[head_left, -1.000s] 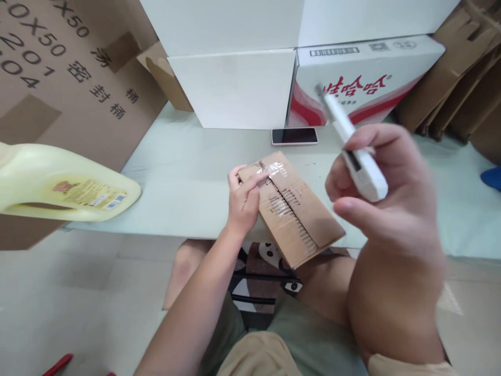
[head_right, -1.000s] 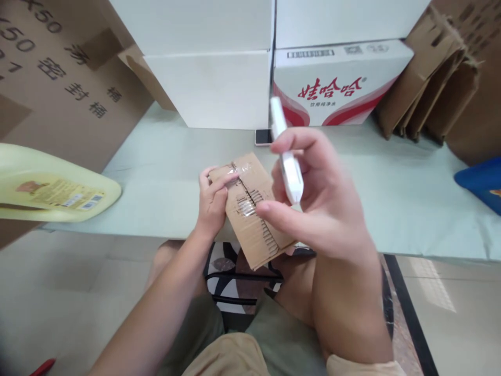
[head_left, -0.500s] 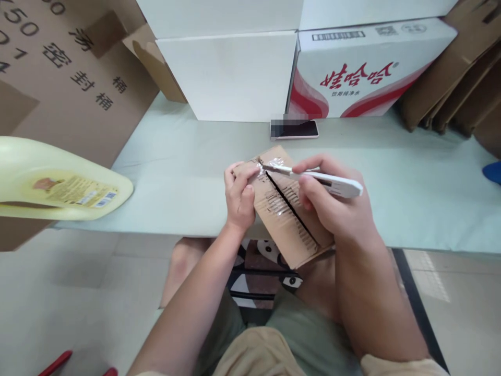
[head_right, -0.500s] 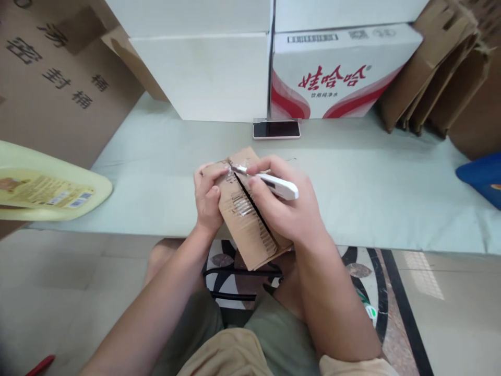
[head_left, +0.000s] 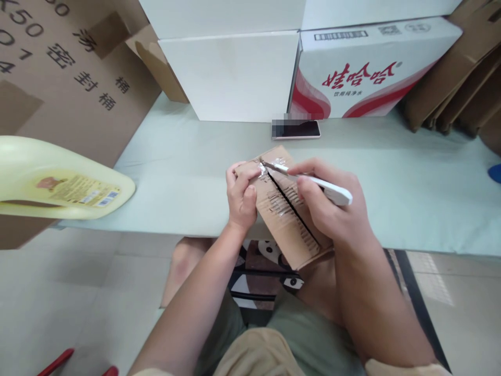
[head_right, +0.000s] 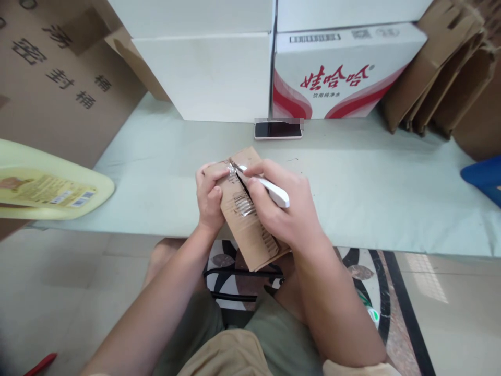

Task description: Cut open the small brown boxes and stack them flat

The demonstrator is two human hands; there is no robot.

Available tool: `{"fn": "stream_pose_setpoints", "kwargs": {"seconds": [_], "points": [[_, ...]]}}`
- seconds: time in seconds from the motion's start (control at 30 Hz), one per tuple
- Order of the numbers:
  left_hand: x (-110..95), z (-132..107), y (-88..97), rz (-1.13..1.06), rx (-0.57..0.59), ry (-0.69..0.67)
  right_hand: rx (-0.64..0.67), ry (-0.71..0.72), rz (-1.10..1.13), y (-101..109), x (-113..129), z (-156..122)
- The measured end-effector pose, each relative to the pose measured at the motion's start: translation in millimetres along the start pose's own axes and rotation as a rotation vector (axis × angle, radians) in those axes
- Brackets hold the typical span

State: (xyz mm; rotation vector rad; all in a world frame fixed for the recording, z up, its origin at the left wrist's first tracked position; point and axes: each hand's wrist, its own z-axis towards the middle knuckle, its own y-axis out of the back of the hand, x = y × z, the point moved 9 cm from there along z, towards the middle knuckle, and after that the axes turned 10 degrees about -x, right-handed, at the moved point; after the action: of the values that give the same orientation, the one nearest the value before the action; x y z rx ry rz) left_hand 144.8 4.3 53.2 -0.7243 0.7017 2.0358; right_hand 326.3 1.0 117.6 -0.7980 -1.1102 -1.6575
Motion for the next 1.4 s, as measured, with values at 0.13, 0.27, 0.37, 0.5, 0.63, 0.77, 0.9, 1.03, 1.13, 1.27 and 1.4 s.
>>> {"fn": "stream_pose_setpoints", "kwargs": {"seconds": [0.13, 0.27, 0.37, 0.5, 0.63, 0.77, 0.9, 1.03, 1.13, 1.27, 1.4], "points": [[0, -1, 1.5, -0.031, -0.024, -0.023, 0.013, -0.033, -0.007, -1, -4, -1], [5, -2, 2.0, 0.002, -0.035, -0.016, 0.046, -0.013, -0.018, -4, -1, 0], [6, -3, 3.1, 0.010, -0.047, -0.016, 0.011, -0.040, 0.018, -1, -2, 1], [6, -3, 2.0, 0.015, -0.041, -0.022, 0.009, -0.054, 0.071, -2, -6, 0], [4, -3, 0.6, 0.002, -0.023, -0.028, -0.267, -0.031, 0.231, 23, -7, 0], [-3, 2, 5.2, 0.084, 0.033, -0.075, -0.547, 0.029, 0.430, 54, -9, -1], [-11, 9, 15.3, 0.191, 0.142, -0.160, -0.660, 0.040, 0.486, 74, -30, 6], [-7, 11, 24.0, 0.218, 0.222, -0.159, -0.762, -0.059, 0.310, 85, -69, 9], [-2, 10, 28.4, 0.182, 0.205, -0.163, -0.620, -0.122, 0.086, 69, -91, 16], [9, 8, 29.8, 0.171, 0.179, -0.128, -0.168, -0.230, -0.305, 24, -122, 20], [17, 8, 39.4, 0.103, 0.104, -0.092, 0.031, -0.403, -0.525, 10, -150, 7]]}}
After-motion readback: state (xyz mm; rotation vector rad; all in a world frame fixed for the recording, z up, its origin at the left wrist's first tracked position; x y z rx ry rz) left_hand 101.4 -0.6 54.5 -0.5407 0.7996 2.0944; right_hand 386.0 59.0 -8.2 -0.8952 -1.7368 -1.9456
